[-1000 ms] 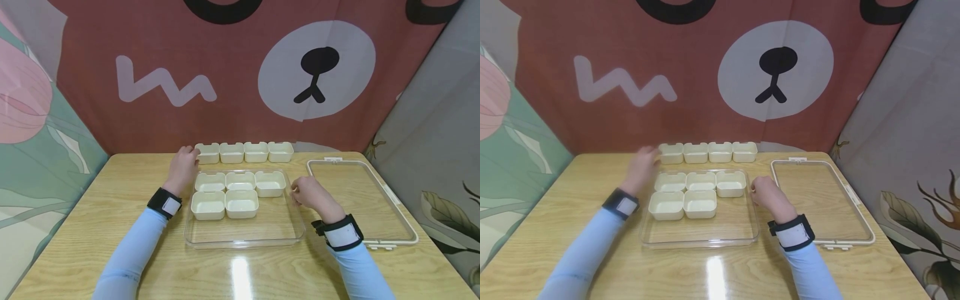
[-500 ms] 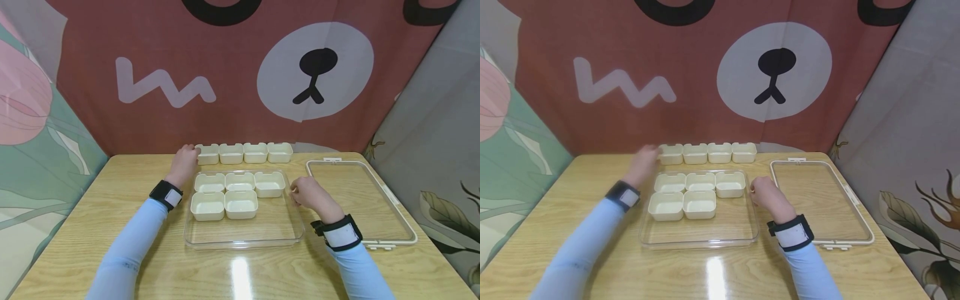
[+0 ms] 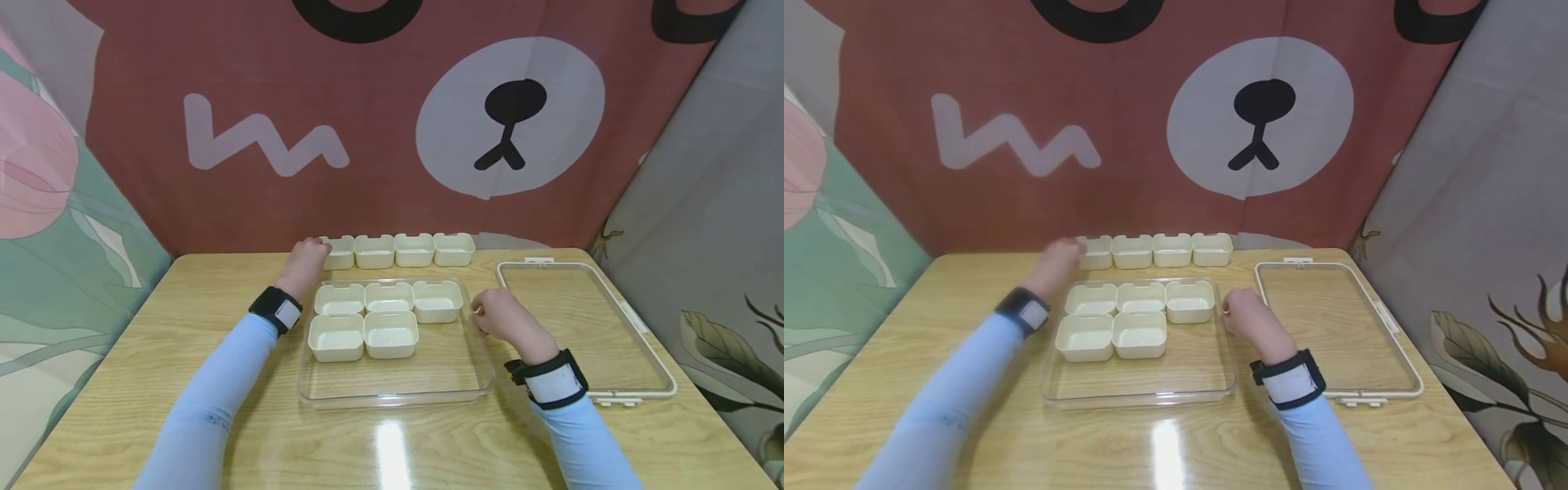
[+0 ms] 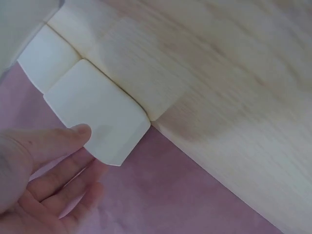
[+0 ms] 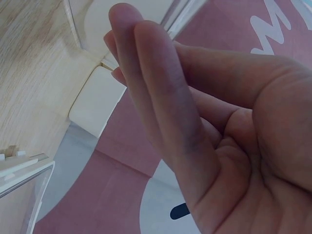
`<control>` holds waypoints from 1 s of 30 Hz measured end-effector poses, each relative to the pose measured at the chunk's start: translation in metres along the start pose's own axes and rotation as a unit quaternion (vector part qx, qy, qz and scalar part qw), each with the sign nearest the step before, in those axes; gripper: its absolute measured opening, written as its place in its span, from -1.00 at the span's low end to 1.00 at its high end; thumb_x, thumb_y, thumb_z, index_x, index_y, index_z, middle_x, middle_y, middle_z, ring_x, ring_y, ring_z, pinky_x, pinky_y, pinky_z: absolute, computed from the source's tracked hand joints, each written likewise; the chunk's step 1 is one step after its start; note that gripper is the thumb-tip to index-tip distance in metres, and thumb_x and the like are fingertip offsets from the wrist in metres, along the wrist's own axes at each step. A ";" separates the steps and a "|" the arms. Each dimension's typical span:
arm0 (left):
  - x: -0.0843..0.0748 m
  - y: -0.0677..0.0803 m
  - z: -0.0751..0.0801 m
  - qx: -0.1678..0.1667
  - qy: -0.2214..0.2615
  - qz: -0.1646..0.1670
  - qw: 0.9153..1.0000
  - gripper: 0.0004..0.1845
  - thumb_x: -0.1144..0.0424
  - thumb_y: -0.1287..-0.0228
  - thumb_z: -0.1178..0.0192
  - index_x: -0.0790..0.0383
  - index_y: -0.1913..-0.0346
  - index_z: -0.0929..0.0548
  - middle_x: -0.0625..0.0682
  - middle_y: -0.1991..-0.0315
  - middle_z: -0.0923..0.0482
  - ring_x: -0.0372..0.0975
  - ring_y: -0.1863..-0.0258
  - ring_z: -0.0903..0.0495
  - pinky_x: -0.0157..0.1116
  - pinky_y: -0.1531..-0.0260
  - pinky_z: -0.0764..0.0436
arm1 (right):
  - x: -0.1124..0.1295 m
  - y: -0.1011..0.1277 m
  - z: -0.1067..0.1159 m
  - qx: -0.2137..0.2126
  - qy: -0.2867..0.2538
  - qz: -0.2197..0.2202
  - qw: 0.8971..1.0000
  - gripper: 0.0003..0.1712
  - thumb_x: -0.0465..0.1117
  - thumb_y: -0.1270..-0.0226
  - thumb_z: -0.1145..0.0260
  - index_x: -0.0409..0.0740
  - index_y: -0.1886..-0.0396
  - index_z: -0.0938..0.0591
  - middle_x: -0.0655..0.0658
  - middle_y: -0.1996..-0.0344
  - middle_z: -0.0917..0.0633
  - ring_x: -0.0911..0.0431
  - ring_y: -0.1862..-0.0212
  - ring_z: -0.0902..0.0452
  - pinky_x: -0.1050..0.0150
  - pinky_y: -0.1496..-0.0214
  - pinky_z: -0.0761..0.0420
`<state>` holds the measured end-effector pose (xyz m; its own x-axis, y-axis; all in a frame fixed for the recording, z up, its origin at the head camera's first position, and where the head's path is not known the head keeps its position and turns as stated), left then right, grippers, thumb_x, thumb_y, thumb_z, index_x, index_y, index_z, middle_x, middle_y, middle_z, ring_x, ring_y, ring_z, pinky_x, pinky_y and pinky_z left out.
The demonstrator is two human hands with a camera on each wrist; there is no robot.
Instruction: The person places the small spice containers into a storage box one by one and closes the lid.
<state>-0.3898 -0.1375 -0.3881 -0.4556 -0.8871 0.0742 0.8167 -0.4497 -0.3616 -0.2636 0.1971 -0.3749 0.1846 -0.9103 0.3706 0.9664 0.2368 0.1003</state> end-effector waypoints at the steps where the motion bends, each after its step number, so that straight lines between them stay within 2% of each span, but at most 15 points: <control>1: 0.000 0.000 0.000 0.000 -0.003 -0.002 1.000 -0.77 0.60 -0.06 -0.19 0.37 0.22 -0.70 0.24 0.34 -0.63 0.06 0.35 -0.62 -0.03 0.32 -0.61 | 0.000 0.000 0.000 0.000 0.001 0.002 1.000 -0.73 -0.33 -0.26 -0.25 -0.44 0.12 -0.64 -0.14 0.52 -0.72 0.20 0.53 -0.61 0.27 0.43 -0.59; 10: 0.003 -0.007 -0.009 0.006 -0.029 -0.015 0.999 -0.77 0.59 -0.07 -0.20 0.31 0.23 -0.72 0.20 0.34 -0.65 0.01 0.33 -0.63 -0.07 0.32 -0.62 | -0.001 -0.001 0.001 -0.003 -0.002 0.003 1.000 -0.73 -0.32 -0.27 -0.25 -0.44 0.11 -0.64 -0.16 0.50 -0.73 0.21 0.55 -0.61 0.28 0.43 -0.60; 16: 0.002 -0.008 -0.009 0.016 -0.018 -0.017 1.000 -0.76 0.60 -0.05 -0.22 0.34 0.22 -0.72 0.20 0.36 -0.66 -0.01 0.36 -0.65 -0.09 0.31 -0.64 | -0.001 0.000 0.001 -0.006 0.001 0.005 1.000 -0.76 -0.32 -0.26 -0.26 -0.42 0.16 -0.65 -0.15 0.52 -0.72 0.22 0.55 -0.61 0.28 0.45 -0.59; 23: 0.002 -0.008 -0.010 0.043 -0.001 0.003 0.999 -0.74 0.62 -0.07 -0.20 0.36 0.17 -0.70 0.22 0.32 -0.66 -0.02 0.33 -0.66 -0.12 0.24 -0.66 | -0.002 -0.001 0.000 -0.006 0.002 0.000 1.000 -0.76 -0.33 -0.26 -0.26 -0.42 0.15 -0.65 -0.14 0.52 -0.72 0.22 0.55 -0.60 0.29 0.46 -0.58; 30: 0.001 -0.008 -0.011 0.039 0.004 0.001 0.999 -0.74 0.63 -0.08 -0.16 0.35 0.21 -0.71 0.21 0.35 -0.65 -0.03 0.33 -0.66 -0.13 0.26 -0.66 | -0.003 -0.001 0.000 -0.004 0.004 -0.002 1.000 -0.76 -0.32 -0.26 -0.26 -0.41 0.14 -0.65 -0.12 0.53 -0.72 0.22 0.55 -0.59 0.30 0.47 -0.57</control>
<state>-0.4008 -0.1336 -0.3954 -0.4568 -0.8872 0.0651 0.8424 -0.4550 -0.2889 -0.2652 0.1994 -0.3764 0.1813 -0.9138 0.3634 0.9686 0.2299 0.0948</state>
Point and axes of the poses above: each hand's wrist, its own y-axis away from the middle knuckle, its own z-axis out of the back of the hand, x = y × z, the point moved 3 cm from there along -y, towards the middle knuckle
